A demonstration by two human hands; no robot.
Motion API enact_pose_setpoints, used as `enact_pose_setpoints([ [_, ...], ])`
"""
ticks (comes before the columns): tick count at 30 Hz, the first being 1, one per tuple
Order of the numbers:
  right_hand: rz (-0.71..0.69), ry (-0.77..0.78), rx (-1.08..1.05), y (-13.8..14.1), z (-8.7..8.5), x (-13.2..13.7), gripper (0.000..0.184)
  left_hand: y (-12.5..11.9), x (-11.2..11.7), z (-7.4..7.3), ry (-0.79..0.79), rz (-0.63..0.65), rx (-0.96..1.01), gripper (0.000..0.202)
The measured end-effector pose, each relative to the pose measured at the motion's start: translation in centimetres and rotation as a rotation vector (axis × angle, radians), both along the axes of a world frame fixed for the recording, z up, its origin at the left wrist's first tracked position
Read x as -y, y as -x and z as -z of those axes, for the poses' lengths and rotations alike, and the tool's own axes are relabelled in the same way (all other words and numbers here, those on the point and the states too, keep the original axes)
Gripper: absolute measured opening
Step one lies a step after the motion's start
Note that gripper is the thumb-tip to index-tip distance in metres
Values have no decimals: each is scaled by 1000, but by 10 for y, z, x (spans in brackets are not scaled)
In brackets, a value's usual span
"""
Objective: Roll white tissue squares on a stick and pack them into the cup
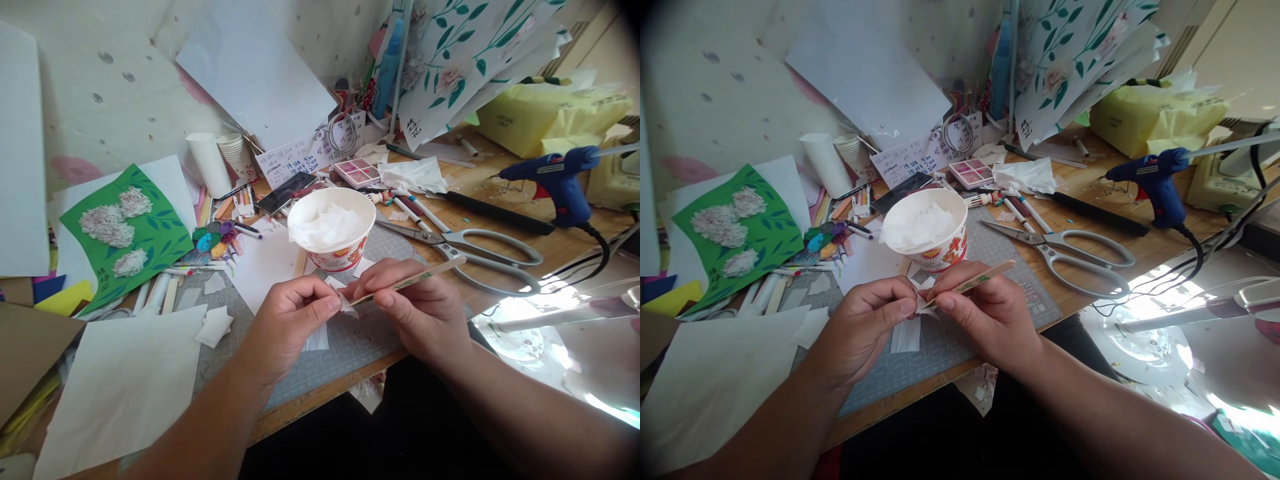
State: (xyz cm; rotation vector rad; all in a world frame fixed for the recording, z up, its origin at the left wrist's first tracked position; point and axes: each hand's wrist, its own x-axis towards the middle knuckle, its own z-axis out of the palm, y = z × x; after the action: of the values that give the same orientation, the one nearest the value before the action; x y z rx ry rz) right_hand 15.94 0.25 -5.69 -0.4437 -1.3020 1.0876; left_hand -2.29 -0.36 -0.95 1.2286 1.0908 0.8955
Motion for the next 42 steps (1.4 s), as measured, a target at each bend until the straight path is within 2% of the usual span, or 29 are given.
enact_pose_setpoints([
  [4, 66, -69, 57, 1, -2, -1, 11, 0, 1, 3, -21, -12, -5, 18],
  [12, 135, -31, 96, 1, -7, 0, 8, 2, 3, 4, -5, -21, -41, 18],
  [22, 229, 61, -6, -5, 6, -8, 5, 3, 1, 1, 23, -27, -65, 18],
  [25, 283, 49, -79, -15, -2, -17, 6, 4, 2, 0, 18, -32, -56, 19],
  [29, 423, -52, -148, -21, -28, -38, 3, 5, 2, 2, -9, -16, -28, 20],
  [32, 523, -168, 35, -14, -46, -59, 2, 5, 2, 3, -25, -20, -17, 21],
  [34, 488, -198, 323, -9, -52, -71, 3, 6, 2, 3, -38, -38, -10, 22],
  [36, 460, -224, 461, -8, -54, -78, 4, 7, 1, 3, -49, -59, -5, 24],
  [38, 489, -214, 421, -9, -51, -76, 6, 7, 1, 4, -55, -74, 3, 25],
  [40, 519, -201, 271, -12, -46, -66, 9, 6, 2, 4, -54, -93, 17, 24],
  [42, 443, -225, 63, -13, -40, -51, 10, 5, 3, 3, -50, -119, 32, 23],
])
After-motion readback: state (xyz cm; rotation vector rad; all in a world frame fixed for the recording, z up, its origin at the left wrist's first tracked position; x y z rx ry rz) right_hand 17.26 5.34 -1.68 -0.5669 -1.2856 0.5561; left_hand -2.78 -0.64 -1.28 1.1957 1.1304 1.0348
